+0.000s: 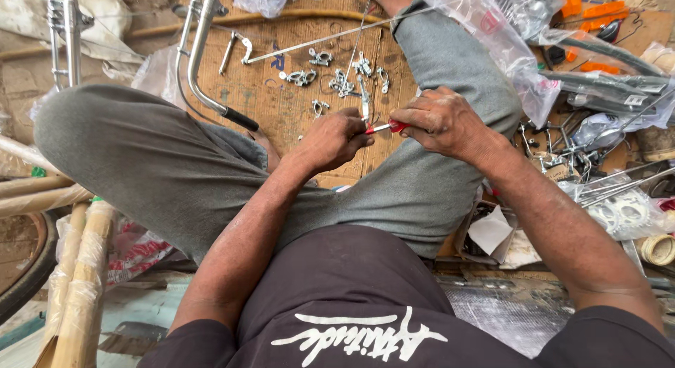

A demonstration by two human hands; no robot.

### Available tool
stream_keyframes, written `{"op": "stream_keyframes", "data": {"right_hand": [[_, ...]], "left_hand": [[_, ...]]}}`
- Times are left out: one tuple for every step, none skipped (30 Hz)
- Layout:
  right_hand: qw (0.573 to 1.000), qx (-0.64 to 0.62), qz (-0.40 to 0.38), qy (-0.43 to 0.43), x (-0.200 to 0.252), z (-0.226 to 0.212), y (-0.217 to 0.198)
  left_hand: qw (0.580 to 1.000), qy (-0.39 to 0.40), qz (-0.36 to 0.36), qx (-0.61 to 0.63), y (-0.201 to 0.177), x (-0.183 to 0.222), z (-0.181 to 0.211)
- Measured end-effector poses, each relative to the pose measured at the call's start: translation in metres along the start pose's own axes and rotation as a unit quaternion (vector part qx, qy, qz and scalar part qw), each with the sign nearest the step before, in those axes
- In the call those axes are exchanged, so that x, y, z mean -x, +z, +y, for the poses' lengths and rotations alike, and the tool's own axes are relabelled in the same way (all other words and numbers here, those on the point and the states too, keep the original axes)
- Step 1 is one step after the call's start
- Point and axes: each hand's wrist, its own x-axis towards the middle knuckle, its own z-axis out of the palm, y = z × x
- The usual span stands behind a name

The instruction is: The person assembles small bicycle brake components and other mechanical parts by hand and using tools. They manipulate bolts, springs, and metal plates, threading them together and tightening them using a wrench and a screwdriver while working over their lap.

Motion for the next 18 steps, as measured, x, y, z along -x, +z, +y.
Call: {"op": "stream_keyframes", "data": {"right_hand": [[1.0,-0.002,-0.003,0.002,0.002,-0.001,0.001],[0.999,-0.042,-0.012,0.025,0.004,-0.004,0.002],[0.996,-0.08,-0.018,0.046,0.003,-0.004,0.002],[0.996,-0.08,-0.018,0.046,0.001,-0.004,0.0],[0.993,-0.093,-0.037,0.056,0.002,-0.005,-0.003],[0.991,-0.106,-0.056,0.066,0.003,-0.008,-0.006],[0.991,-0.105,-0.056,0.068,0.003,-0.014,-0.006],[1.0,-0.002,-0.003,-0.004,0.003,-0.025,-0.003],[0.991,0.098,0.046,-0.075,0.004,-0.035,-0.001],[0.992,0.096,0.045,-0.073,0.004,-0.042,0.0],[1.0,0.014,0.008,-0.022,-0.002,-0.044,0.001],[0.997,-0.069,-0.03,0.03,-0.006,-0.045,0.0],[0.997,-0.069,-0.028,0.027,-0.008,-0.045,-0.004],[0.979,-0.1,-0.119,0.134,-0.009,-0.041,-0.011],[0.938,-0.131,-0.212,0.242,-0.005,-0.041,-0.015],[0.937,-0.133,-0.213,0.243,0.0,-0.042,-0.018],[0.952,-0.117,-0.166,0.228,0.003,-0.036,-0.027],[0.965,-0.101,-0.118,0.211,0.007,-0.03,-0.036]], "left_hand": [[1.0,0.009,0.014,-0.001,0.002,0.001,0.001],[1.0,0.007,0.012,0.002,0.005,0.003,0.003],[1.0,0.016,0.014,-0.011,0.006,0.004,0.005],[0.999,0.026,0.016,-0.025,0.006,0.004,0.006],[0.999,0.026,0.012,-0.022,0.007,0.006,0.007],[0.999,0.045,0.029,-0.007,0.008,0.008,0.008],[0.997,0.066,0.05,0.007,0.008,0.006,0.007],[0.996,0.067,0.049,0.007,0.008,0.005,0.006],[0.996,0.073,0.046,0.036,0.011,0.007,0.006],[0.994,0.078,0.043,0.066,0.014,0.011,0.005],[0.994,0.078,0.046,0.064,0.016,0.01,0.003],[0.996,0.063,0.023,0.056,0.02,0.009,0.001],[0.998,0.047,-0.003,0.047,0.022,0.01,-0.003],[0.998,0.047,-0.001,0.044,0.022,0.006,-0.01],[0.994,0.041,0.064,0.077,0.021,0.0,-0.018],[0.985,0.036,0.129,0.109,0.019,-0.003,-0.025],[0.975,0.038,0.187,0.111,0.009,-0.005,-0.034],[0.962,0.04,0.244,0.114,-0.003,-0.006,-0.04]]}}
